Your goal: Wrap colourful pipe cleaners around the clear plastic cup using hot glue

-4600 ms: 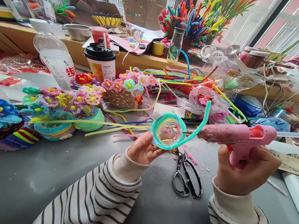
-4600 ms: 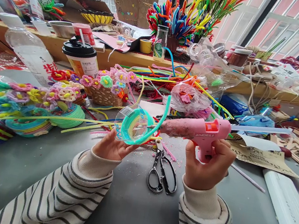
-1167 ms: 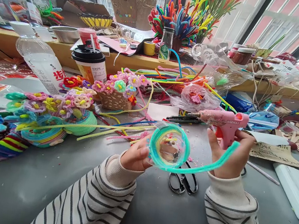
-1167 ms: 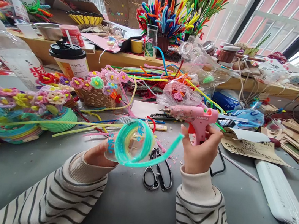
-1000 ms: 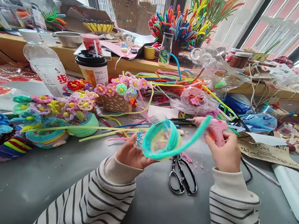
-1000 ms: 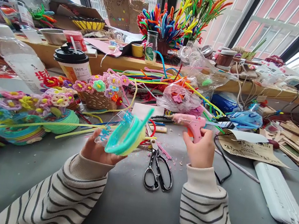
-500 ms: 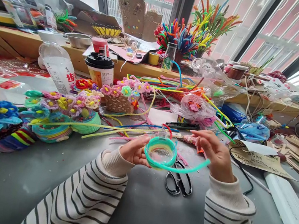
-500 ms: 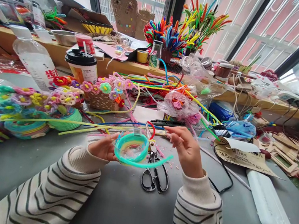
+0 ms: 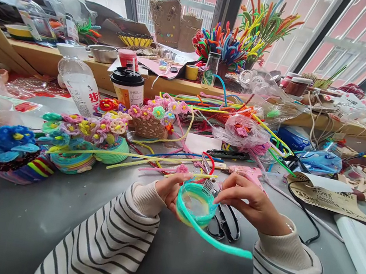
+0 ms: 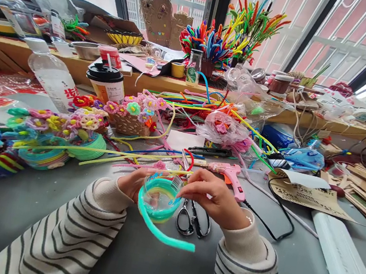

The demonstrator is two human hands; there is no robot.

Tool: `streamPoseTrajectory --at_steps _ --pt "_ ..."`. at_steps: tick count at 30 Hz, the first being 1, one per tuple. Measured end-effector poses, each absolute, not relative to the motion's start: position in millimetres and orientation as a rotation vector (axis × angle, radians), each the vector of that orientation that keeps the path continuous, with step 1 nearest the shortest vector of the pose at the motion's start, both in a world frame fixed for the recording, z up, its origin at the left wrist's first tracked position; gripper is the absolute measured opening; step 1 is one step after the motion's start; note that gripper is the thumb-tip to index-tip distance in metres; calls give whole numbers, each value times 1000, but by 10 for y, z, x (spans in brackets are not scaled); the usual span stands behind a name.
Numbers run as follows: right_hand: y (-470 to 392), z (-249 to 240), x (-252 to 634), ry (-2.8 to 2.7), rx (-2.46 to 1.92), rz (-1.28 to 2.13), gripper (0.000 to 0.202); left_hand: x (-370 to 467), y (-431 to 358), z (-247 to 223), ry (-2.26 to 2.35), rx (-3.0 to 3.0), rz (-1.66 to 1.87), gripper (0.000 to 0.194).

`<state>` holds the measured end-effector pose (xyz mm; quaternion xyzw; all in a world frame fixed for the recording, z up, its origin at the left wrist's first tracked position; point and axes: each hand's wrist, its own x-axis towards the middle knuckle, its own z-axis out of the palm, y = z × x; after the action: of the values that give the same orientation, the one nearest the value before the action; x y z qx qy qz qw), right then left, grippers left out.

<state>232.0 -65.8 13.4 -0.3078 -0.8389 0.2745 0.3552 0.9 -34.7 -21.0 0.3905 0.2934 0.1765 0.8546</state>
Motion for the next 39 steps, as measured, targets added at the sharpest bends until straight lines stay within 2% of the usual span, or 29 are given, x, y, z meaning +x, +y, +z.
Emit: streamPoseTrajectory --at_steps 3,10,13,25,32,39 --pt "-661 101 2281 -2109 -755 726 14 35 -322 -215 623 766 386 59" --pt "-619 -115 2159 -1542 -1007 461 8 129 -321 -265 737 726 761 80" --pt "-622 -198 2058 -1391 -1082 468 10 192 -373 -304 795 735 944 77" --pt "-668 -302 1873 -1357 -1061 645 10 307 -419 -280 898 799 1228 72" --pt "-634 -260 1899 -1346 -1099 796 17 303 -433 -249 901 935 1349 59" --pt "-740 -200 1992 -1386 -1055 506 24 334 -465 -243 1032 1017 1476 65"
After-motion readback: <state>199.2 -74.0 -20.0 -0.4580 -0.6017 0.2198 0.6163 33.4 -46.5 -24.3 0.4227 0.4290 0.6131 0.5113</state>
